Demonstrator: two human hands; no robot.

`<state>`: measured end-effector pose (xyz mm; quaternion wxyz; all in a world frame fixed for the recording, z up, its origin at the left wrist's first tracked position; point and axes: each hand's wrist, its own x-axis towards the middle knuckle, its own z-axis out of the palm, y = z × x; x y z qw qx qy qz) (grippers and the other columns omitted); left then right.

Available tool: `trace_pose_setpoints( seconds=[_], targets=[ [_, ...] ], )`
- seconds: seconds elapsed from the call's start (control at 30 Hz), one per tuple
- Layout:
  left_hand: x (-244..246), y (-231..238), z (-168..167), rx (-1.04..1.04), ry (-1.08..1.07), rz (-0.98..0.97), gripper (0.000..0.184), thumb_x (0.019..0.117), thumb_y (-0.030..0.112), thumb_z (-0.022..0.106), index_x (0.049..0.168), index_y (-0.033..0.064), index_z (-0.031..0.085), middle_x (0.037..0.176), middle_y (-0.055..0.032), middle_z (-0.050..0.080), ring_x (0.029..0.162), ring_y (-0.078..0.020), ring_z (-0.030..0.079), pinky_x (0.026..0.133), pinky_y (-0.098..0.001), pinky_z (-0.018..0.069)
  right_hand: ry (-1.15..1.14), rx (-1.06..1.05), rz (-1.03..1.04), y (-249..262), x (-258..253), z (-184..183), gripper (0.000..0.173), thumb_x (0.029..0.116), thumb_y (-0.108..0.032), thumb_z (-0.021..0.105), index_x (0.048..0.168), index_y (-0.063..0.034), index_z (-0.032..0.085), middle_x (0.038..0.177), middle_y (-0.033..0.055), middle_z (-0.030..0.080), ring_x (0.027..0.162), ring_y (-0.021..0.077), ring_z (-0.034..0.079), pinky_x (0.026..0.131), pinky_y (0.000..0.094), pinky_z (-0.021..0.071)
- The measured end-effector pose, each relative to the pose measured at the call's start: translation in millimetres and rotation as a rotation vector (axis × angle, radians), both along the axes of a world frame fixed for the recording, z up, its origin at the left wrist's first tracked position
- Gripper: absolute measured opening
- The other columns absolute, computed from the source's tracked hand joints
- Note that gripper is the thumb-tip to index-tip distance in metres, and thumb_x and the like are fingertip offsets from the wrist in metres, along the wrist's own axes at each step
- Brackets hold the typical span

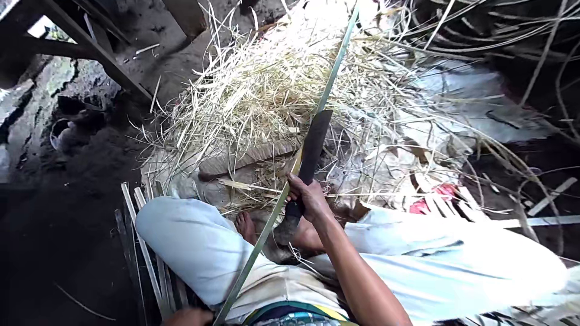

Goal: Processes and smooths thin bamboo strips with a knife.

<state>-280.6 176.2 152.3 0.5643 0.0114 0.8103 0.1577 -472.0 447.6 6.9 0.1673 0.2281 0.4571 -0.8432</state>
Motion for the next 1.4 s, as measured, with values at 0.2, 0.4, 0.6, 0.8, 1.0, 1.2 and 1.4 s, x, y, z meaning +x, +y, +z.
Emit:
trace_pose_setpoints(
  seconds=[0.2,0.4,0.6,0.8,1.0,1.2,1.4],
  targets=[
    [-126,78,-46,0.411,0.589,0.485,0.059,0.1042,0.023,0.058,0.154,-0.0024,0.038,0.135,-0.0203,0.062,0.112,-0.0268,0.067,0.097,-0.0429,0.0544,0.007,0.012,0.016,-13,16,18,0.012,0.1040,-0.012,0.059,0.095,-0.0042,0.058,0.057,-0.0017,0.052,0.047,0.0067,0.052,0.051,0.0223,0.0525],
    [-140,107,-98,0.781,0.087,0.833,0.029,0.1132,0.020,0.028,0.118,0.0012,0.050,0.070,0.0029,0.052,0.047,-0.0017,0.045,0.045,-0.0162,0.0433,0.123,0.563,0.320,-7,30,33,0.028,0.1105,-0.021,0.046,0.096,-0.0016,0.061,0.068,0.0009,0.056,0.056,0.0074,0.054,0.059,0.0247,0.0492],
    [-136,82,-91,0.681,0.111,0.777,0.035,0.1138,0.022,0.028,0.135,-0.0003,0.046,0.072,0.0034,0.048,0.048,-0.0030,0.043,0.046,-0.0181,0.0415,0.311,1.451,0.688,-24,35,62,0.027,0.1043,-0.014,0.053,0.127,-0.0047,0.065,0.098,0.0233,0.071,0.092,0.0447,0.070,0.077,0.0614,0.0529],
    [-150,64,-81,0.498,0.241,0.625,0.037,0.1140,0.025,0.029,0.119,-0.0039,0.053,0.074,0.0004,0.041,0.055,-0.0085,0.039,0.052,-0.0250,0.0382,0.513,1.776,1.183,-38,21,93,0.027,0.1050,-0.011,0.051,0.124,0.0074,0.058,0.103,0.0277,0.066,0.097,0.0459,0.067,0.080,0.0546,0.0531],
    [-145,66,-81,0.436,0.347,0.470,0.041,0.1138,0.026,0.031,0.134,0.0012,0.057,0.078,-0.0040,0.050,0.063,-0.0141,0.048,0.062,-0.0310,0.0456,0.479,1.770,1.281,-5,-13,87,0.023,0.1047,-0.003,0.049,0.125,0.0048,0.056,0.102,0.0276,0.066,0.095,0.0477,0.068,0.076,0.0583,0.0538],
    [-149,66,-80,0.375,0.418,0.406,0.041,0.1137,0.026,0.032,0.128,-0.0035,0.057,0.084,-0.0094,0.055,0.070,-0.0178,0.053,0.071,-0.0340,0.0486,0.644,1.779,1.300,-18,0,85,0.023,0.1008,0.001,0.053,0.123,0.0040,0.057,0.095,0.0237,0.066,0.087,0.0429,0.069,0.072,0.0533,0.0544],
    [-137,63,-71,0.362,0.421,0.409,0.039,0.1134,0.026,0.033,0.132,0.0026,0.058,0.081,-0.0040,0.052,0.065,-0.0125,0.048,0.063,-0.0293,0.0449,0.446,1.835,1.185,-1,-41,90,0.022,0.1046,0.001,0.046,0.123,0.0082,0.055,0.100,0.0298,0.065,0.096,0.0492,0.068,0.078,0.0586,0.0532]
  ],
)
